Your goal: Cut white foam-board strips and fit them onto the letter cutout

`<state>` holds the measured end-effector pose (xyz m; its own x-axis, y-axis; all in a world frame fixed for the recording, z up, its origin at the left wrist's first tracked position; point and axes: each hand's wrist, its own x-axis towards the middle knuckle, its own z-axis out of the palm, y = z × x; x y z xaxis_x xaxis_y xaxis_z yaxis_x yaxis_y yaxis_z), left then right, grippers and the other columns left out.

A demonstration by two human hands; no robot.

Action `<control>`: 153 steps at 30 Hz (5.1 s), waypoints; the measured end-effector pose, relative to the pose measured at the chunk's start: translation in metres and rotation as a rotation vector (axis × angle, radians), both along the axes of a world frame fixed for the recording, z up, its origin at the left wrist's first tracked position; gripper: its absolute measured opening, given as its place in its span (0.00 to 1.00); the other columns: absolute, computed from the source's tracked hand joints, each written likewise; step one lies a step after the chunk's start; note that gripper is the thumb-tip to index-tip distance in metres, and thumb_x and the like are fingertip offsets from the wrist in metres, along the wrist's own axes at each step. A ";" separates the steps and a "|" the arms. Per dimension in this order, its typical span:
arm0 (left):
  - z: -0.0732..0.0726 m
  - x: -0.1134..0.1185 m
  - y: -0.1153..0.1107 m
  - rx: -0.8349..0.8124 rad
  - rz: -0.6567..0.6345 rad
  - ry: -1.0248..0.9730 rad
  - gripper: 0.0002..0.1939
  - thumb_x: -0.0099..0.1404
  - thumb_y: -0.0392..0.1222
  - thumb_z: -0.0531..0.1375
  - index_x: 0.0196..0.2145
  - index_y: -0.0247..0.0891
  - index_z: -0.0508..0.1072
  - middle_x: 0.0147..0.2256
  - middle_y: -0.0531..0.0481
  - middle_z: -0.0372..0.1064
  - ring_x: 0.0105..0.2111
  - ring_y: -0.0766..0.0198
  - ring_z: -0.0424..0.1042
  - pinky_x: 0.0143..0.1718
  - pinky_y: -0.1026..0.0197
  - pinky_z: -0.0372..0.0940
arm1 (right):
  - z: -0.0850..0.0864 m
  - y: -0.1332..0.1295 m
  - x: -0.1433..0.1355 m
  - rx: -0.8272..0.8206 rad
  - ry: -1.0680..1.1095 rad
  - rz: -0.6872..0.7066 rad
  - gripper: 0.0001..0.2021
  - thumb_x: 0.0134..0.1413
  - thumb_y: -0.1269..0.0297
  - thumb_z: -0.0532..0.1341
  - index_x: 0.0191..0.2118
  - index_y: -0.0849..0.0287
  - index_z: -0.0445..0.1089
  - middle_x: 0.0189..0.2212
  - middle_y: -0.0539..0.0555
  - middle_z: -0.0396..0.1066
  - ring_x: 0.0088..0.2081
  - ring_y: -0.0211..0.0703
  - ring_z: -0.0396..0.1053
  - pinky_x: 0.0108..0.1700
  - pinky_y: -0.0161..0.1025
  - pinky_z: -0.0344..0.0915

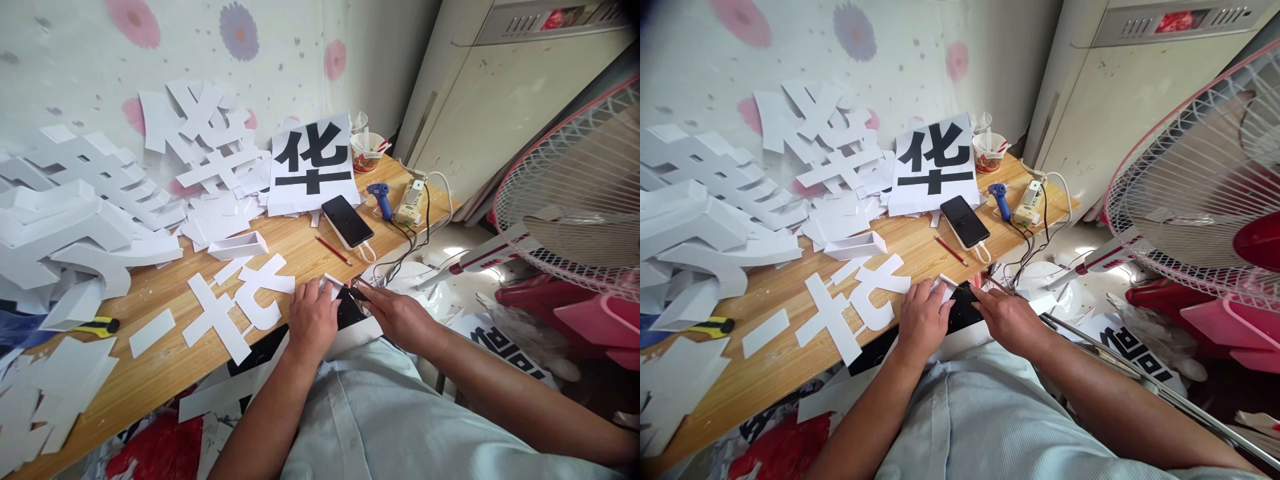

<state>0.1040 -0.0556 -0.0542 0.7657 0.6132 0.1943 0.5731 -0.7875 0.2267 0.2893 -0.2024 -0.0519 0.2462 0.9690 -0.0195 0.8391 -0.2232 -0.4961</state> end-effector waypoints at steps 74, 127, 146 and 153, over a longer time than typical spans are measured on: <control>-0.004 0.000 -0.002 0.021 0.021 -0.032 0.20 0.73 0.43 0.67 0.60 0.36 0.79 0.55 0.37 0.74 0.55 0.43 0.71 0.58 0.42 0.69 | 0.016 -0.006 -0.006 -0.077 -0.064 -0.018 0.25 0.80 0.58 0.52 0.76 0.48 0.66 0.57 0.58 0.82 0.49 0.53 0.84 0.46 0.43 0.77; -0.004 -0.001 0.000 0.009 0.012 -0.049 0.19 0.74 0.43 0.66 0.60 0.39 0.78 0.55 0.38 0.75 0.54 0.43 0.71 0.56 0.43 0.69 | 0.023 -0.027 0.007 -0.082 -0.045 0.009 0.24 0.79 0.59 0.51 0.73 0.48 0.67 0.55 0.58 0.82 0.49 0.51 0.83 0.46 0.40 0.75; -0.004 -0.001 0.000 -0.004 0.014 -0.048 0.19 0.74 0.43 0.66 0.60 0.41 0.77 0.56 0.38 0.74 0.54 0.43 0.70 0.57 0.42 0.69 | 0.022 -0.038 0.013 -0.099 -0.113 0.019 0.25 0.80 0.58 0.51 0.74 0.51 0.67 0.52 0.60 0.82 0.45 0.51 0.83 0.43 0.41 0.74; -0.004 -0.001 0.000 0.006 0.011 -0.054 0.19 0.73 0.43 0.66 0.60 0.42 0.77 0.55 0.39 0.74 0.54 0.44 0.70 0.57 0.43 0.68 | 0.020 -0.041 0.016 -0.088 -0.105 0.023 0.25 0.79 0.58 0.51 0.74 0.50 0.67 0.51 0.59 0.82 0.44 0.50 0.82 0.43 0.41 0.74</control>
